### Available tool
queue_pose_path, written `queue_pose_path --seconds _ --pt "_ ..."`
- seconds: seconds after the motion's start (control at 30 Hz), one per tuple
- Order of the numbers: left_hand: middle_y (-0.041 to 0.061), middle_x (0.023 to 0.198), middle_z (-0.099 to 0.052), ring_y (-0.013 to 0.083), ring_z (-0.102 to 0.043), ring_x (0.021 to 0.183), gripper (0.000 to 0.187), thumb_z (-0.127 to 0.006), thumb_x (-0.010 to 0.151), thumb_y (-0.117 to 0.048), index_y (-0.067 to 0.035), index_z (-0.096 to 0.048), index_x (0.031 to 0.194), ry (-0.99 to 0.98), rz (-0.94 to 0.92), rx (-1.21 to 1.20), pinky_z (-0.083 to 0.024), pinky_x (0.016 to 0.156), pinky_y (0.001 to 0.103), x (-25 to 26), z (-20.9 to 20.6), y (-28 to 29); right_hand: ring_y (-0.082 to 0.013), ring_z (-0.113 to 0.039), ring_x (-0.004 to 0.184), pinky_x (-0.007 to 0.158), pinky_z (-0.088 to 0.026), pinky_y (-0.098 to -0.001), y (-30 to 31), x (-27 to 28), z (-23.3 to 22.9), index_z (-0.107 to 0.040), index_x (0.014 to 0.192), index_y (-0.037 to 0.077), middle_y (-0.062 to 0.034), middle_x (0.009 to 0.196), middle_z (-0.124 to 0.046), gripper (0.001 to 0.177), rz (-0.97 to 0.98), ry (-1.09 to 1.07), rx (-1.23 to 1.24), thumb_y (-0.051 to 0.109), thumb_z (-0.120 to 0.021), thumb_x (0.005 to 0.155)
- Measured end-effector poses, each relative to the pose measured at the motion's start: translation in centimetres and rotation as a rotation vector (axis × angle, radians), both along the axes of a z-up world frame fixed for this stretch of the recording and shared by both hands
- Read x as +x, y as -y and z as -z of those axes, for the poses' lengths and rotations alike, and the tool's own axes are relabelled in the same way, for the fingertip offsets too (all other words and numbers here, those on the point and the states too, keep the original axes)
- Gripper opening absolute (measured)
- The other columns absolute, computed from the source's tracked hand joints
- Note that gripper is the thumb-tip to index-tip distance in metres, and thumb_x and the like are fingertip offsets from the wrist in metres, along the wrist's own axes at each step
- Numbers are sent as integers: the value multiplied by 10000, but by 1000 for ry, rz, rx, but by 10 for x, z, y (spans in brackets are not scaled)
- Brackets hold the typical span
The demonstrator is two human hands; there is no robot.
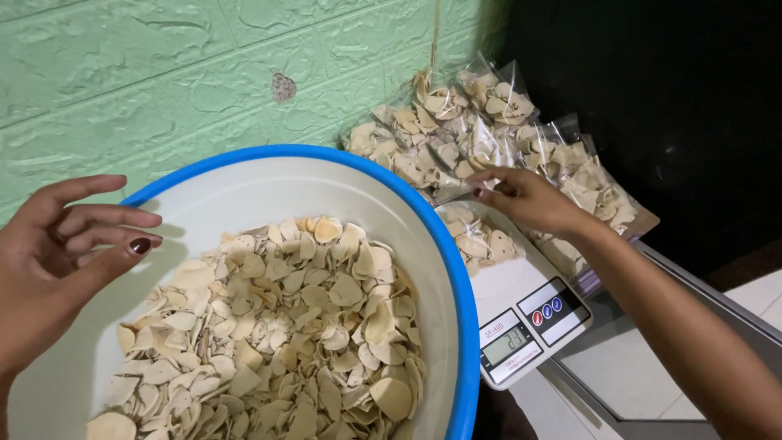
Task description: Manually scooping chips from a large bowl into individual plastic bags and weighing them.
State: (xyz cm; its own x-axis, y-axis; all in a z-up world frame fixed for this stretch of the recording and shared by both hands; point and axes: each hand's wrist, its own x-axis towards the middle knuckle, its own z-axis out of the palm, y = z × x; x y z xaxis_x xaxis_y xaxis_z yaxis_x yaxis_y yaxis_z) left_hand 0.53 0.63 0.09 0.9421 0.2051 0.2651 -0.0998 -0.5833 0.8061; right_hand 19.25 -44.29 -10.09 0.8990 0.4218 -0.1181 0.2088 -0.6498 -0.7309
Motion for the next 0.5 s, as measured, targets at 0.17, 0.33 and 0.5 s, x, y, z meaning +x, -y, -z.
queue_pose_path --seconds 0.17,0.33,0.5 --pt "244 1164 -685 314 -695 980 590 -613 880 80 3 -456 1443 3 19 33 -545 886 417 2 4 -5 -113 -380 539 473 -337 -270 4 -6 -13 -603 1398 192 -33 846 -578 371 93 0 87 233 -515 1040" --pt "247 1164 -677 315 -684 979 607 -614 866 91 7 -448 1444 2 21 6 -536 905 404 2 4 -6 -108 -390 540 454 -335 -249 16 -3 -17 -638 1317 163 -46 808 -580 292 136 75 168 152 -501 1059" --pt "247 1174 -675 319 -688 987 599 -606 884 61 -1 -429 1452 -7 27 44 -541 910 412 3 5 -10 -110 -409 658 604 -334 -268 35 10 -5 -693 1145 145 -15 878 -594 215 227 110 346 173 -482 1114"
